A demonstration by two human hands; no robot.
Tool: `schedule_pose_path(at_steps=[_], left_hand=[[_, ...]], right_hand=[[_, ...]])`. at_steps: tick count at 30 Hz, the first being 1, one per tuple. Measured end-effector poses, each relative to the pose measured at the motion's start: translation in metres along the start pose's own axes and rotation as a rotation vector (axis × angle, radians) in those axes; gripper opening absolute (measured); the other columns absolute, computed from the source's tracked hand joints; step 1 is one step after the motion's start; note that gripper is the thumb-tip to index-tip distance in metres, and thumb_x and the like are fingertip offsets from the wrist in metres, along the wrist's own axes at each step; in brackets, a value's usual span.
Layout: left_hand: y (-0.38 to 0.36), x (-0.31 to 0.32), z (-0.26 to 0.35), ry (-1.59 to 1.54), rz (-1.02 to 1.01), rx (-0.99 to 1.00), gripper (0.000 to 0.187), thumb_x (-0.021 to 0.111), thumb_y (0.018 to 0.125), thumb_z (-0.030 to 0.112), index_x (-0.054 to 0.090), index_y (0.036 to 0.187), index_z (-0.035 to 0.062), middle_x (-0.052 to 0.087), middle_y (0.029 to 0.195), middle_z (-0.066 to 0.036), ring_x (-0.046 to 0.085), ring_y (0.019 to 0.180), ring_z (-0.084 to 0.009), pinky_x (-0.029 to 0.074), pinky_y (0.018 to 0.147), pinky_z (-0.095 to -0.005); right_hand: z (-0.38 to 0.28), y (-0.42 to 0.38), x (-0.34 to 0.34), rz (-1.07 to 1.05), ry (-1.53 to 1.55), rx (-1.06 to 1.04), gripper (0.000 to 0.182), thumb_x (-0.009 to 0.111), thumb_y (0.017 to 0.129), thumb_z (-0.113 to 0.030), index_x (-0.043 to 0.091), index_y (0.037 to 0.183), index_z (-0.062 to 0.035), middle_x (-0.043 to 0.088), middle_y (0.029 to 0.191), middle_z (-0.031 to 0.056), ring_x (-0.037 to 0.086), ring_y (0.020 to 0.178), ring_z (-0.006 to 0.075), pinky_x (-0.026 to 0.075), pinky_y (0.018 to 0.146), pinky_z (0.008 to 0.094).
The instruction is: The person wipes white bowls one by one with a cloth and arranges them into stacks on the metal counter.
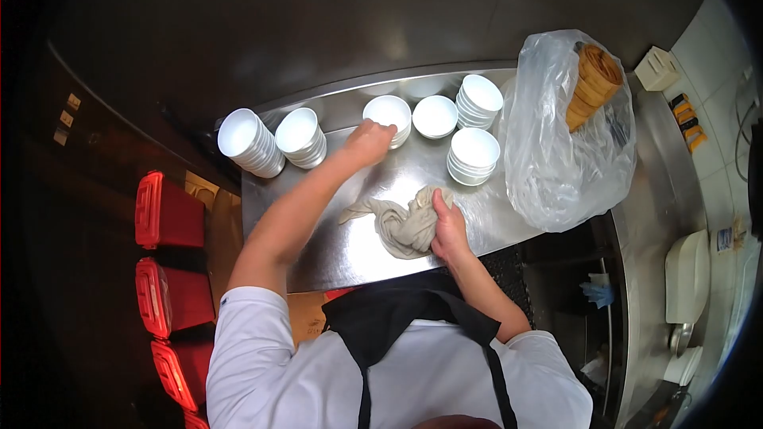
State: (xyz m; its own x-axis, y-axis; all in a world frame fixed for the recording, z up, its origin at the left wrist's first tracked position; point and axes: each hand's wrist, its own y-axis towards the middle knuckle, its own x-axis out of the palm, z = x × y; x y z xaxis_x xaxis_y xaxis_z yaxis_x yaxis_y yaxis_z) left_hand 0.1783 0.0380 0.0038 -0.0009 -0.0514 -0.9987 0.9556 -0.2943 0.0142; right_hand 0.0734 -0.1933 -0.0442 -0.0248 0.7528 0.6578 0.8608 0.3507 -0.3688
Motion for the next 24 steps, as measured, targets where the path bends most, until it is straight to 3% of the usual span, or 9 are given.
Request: schedule_pose_path(at_steps=[4, 7, 13, 16, 24], left_hand=[[0.007, -0.013, -0.005, 0.09, -0.167, -0.015, 0.022, 0.056, 0.079, 0.005, 0.068, 0.097, 0.0022, 0.07, 0.093, -0.022, 0.07, 0.091, -0.0348, 0.053, 0.084, -0.0424], [0.01, -0.014, 0.007, 0.049, -0.122, -0.056, 0.021, 0.055, 0.08, 0.007, 0.068, 0.094, -0.0001, 0.07, 0.09, -0.024, 0.069, 0.087, -0.0397, 0.054, 0.079, -0.047], [0.019, -0.001, 0.008, 0.018, -0.133, -0.064, 0.021, 0.054, 0.082, 0.01, 0.069, 0.093, -0.0004, 0.07, 0.09, -0.025, 0.07, 0.086, -0.0391, 0.056, 0.079, -0.0456], [0.019, 0.001, 0.005, 0.042, -0.093, -0.06, 0.019, 0.057, 0.08, 0.01, 0.073, 0.084, 0.0009, 0.071, 0.088, -0.023, 0.071, 0.083, -0.0358, 0.057, 0.075, -0.0428], [0.008, -0.004, -0.006, -0.087, 0.008, -0.072, 0.022, 0.055, 0.082, 0.01, 0.067, 0.097, -0.0009, 0.068, 0.083, -0.025, 0.069, 0.081, -0.0383, 0.055, 0.072, -0.0465]], right_hand=[[-0.002, -0.004, 0.005, 0.007, -0.02, 0.0, 0.044, 0.057, 0.098, -0.037, 0.051, 0.122, 0.0003, 0.062, 0.111, 0.0121, 0.063, 0.1, 0.0238, 0.053, 0.09, 0.0402], [-0.002, -0.005, 0.006, 0.016, -0.033, -0.002, 0.045, 0.058, 0.098, -0.037, 0.051, 0.122, 0.0006, 0.062, 0.111, 0.0122, 0.063, 0.101, 0.0234, 0.052, 0.091, 0.0402], [-0.002, -0.004, 0.004, 0.005, -0.051, -0.008, 0.046, 0.057, 0.098, -0.038, 0.051, 0.123, 0.0008, 0.062, 0.112, 0.012, 0.063, 0.103, 0.0231, 0.052, 0.092, 0.0398], [0.0, -0.004, 0.001, 0.008, -0.049, -0.005, 0.046, 0.057, 0.098, -0.038, 0.051, 0.123, 0.0008, 0.062, 0.112, 0.012, 0.063, 0.103, 0.0232, 0.052, 0.092, 0.0395], [-0.002, -0.005, 0.002, 0.035, -0.049, -0.036, 0.045, 0.056, 0.099, -0.036, 0.051, 0.124, 0.0008, 0.061, 0.114, 0.0123, 0.062, 0.104, 0.0238, 0.052, 0.092, 0.0398]])
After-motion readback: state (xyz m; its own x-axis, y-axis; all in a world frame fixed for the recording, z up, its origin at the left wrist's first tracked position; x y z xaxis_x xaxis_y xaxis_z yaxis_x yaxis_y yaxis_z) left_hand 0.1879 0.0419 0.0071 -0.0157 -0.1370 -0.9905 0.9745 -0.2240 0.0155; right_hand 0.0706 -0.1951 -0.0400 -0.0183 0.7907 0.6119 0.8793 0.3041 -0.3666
